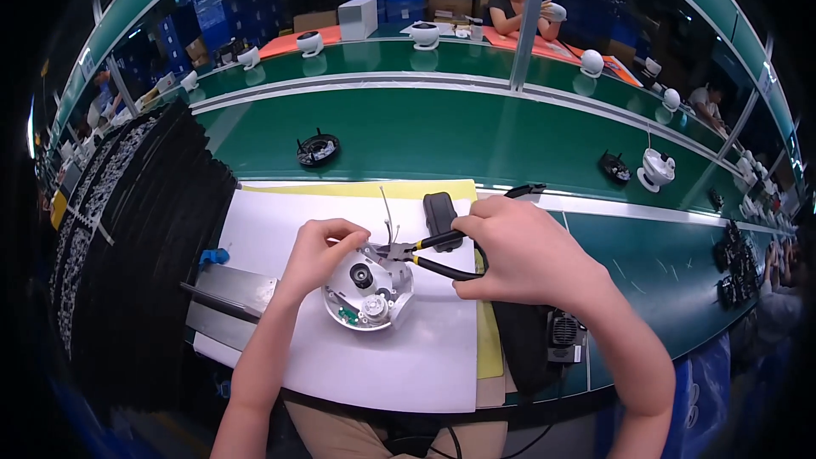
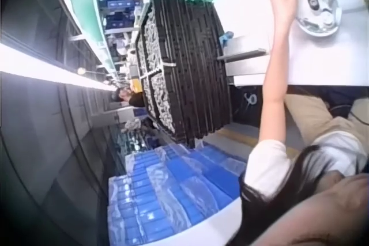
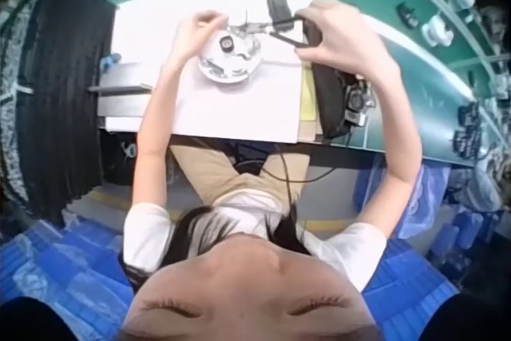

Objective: Assembling small motor components on an industrial assembly line using pliers to trim and position wires.

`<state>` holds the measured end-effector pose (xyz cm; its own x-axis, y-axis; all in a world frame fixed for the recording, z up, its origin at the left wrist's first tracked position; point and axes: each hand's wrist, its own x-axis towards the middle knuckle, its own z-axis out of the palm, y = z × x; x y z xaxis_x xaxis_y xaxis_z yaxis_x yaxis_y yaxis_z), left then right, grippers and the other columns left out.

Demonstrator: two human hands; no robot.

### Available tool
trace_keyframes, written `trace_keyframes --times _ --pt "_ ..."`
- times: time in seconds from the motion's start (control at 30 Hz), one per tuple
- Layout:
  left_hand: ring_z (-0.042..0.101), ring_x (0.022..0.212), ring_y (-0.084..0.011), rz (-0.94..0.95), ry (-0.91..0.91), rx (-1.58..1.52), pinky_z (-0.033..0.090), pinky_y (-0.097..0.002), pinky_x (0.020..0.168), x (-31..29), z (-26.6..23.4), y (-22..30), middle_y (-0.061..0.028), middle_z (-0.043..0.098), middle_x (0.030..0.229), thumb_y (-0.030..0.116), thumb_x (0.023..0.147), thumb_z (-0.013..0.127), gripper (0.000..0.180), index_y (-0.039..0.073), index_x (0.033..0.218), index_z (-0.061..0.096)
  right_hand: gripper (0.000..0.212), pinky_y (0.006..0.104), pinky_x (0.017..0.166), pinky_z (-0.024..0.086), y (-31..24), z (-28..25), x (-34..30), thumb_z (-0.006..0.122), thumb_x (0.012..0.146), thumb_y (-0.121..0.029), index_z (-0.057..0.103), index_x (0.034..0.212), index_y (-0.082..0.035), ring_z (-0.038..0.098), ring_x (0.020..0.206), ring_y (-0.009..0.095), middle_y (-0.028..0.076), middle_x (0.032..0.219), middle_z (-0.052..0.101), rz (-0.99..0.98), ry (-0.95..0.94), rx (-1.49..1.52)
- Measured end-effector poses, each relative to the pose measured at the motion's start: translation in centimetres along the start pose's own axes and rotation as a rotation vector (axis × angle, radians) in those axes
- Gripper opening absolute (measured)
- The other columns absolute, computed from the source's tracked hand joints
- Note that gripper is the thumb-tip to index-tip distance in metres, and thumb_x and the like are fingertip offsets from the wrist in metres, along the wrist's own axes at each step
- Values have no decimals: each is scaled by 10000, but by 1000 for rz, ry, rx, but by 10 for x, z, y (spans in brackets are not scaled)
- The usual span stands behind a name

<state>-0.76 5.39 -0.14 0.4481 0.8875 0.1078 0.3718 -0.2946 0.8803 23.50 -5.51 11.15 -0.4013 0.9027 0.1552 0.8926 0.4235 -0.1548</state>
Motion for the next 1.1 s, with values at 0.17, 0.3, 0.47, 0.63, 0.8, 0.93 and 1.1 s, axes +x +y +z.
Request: trace_keyframes --times 0.17,0.3,0.47,0.63,0.8,0.93,1.1 --pt "623 749 -126 94 55 -17 484 -258 712 2 6 7 -77 677 783 125 819 619 151 11 889 690 514 369 735 473 -2 7 12 726 584 -273 610 974 40 572 807 299 144 808 572 6 -89 -96" --pt "627 725 -133 126 99 -39 489 -259 707 -1 10 1 -85 678 784 96 821 614 136 4 889 688 485 370 725 475 2 14 19 723 584 -262 607 948 37 569 808 296 136 792 565 15 -92 -107" --pt "629 728 -139 194 132 -51 486 -254 704 -1 13 -4 -94 679 793 71 817 613 129 -8 890 684 486 379 712 473 6 20 25 729 580 -255 613 949 40 568 797 299 138 795 563 -16 -77 -105" --pt "624 738 -140 233 140 -45 476 -250 702 -3 12 -3 -101 675 794 54 807 615 119 -7 880 687 490 380 722 471 3 12 25 728 584 -252 613 961 40 568 808 300 141 804 568 17 -140 -112" --pt "623 737 -144 238 132 -64 474 -249 694 -4 13 -1 -100 671 789 50 800 623 115 -3 878 688 492 376 736 468 5 14 26 729 582 -248 615 963 42 566 814 296 142 805 566 4 -121 -111" --pt "624 730 -148 276 138 -36 473 -251 681 -4 12 -2 -98 668 780 45 794 628 111 3 875 691 496 369 734 469 6 15 28 728 576 -245 613 958 50 565 808 291 143 797 562 1 -125 -108" --pt "625 724 -151 314 147 -14 472 -253 669 -3 13 -1 -97 666 774 47 789 636 107 10 871 693 503 368 718 472 6 12 32 728 573 -244 613 956 60 566 783 292 143 778 558 -1 -143 -92"
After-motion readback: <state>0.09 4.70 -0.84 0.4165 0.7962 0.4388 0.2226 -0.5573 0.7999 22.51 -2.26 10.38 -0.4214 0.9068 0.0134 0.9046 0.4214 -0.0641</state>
